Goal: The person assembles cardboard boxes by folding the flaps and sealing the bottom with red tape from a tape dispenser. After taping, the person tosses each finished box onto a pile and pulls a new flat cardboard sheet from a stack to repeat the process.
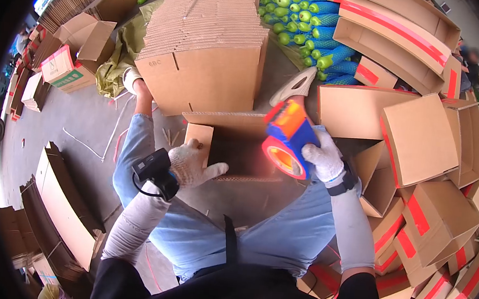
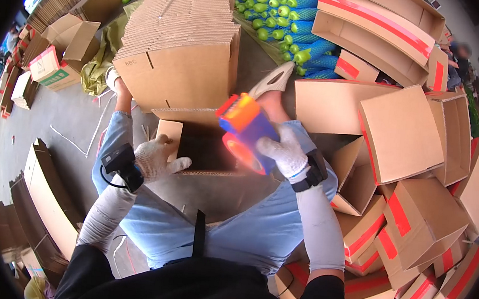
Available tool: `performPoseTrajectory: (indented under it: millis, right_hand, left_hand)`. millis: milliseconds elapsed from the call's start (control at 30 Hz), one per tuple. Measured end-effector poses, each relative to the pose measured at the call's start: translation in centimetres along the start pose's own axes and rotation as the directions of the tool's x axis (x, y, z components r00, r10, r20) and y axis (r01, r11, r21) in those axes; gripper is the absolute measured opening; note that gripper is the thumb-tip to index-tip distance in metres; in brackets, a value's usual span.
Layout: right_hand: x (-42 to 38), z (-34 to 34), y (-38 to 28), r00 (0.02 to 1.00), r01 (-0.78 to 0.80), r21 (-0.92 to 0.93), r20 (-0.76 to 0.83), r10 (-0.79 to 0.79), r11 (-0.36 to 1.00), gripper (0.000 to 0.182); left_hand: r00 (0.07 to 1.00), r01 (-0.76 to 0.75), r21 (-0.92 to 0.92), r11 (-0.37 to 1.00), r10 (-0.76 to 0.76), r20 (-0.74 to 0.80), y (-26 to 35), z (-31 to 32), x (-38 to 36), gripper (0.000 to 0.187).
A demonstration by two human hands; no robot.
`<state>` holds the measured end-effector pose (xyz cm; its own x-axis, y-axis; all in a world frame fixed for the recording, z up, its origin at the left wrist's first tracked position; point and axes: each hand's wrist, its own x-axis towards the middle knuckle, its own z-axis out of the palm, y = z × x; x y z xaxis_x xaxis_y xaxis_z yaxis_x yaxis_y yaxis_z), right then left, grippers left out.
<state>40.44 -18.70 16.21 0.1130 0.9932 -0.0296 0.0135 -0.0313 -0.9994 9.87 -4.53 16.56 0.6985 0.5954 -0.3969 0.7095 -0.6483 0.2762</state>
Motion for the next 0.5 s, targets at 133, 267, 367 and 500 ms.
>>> performPoseTrajectory:
  millis: [133, 267, 367, 500]
  right_hand:
    - [2.0, 3.0, -1.5, 0.976, -0.194, 0.170, 0.133, 0.173, 0.966, 0.056]
    - [4.8, 6.6, 5.7, 0.969, -0.132, -0.275, 0.165, 0.182, 0.952, 0.048]
    - [3.7, 4.3, 9.0, 0.995, -0.004, 0.434, -0.090, 0.047, 0.901, 0.053]
    - [-1.1, -0.1, 3.1, 0.986, 0.032, 0.829, -0.119, 0.120, 0.558, 0.056]
  left_hand:
    - [0.959, -0.214, 0.193, 0.957, 0.244, -0.143, -0.5, 2.9, -2.3, 0.064]
    - [0.975, -0.116, 0.087, 0.989, 0.130, -0.182, -0.2, 3.0, -0.7, 0.068]
    - [0.949, -0.075, 0.100, 0.992, 0.102, -0.298, -0.1, 3.1, -0.6, 0.066]
    - [0.921, -0.034, -0.015, 0.999, 0.025, -0.388, -0.7, 3.3, 2.4, 0.045]
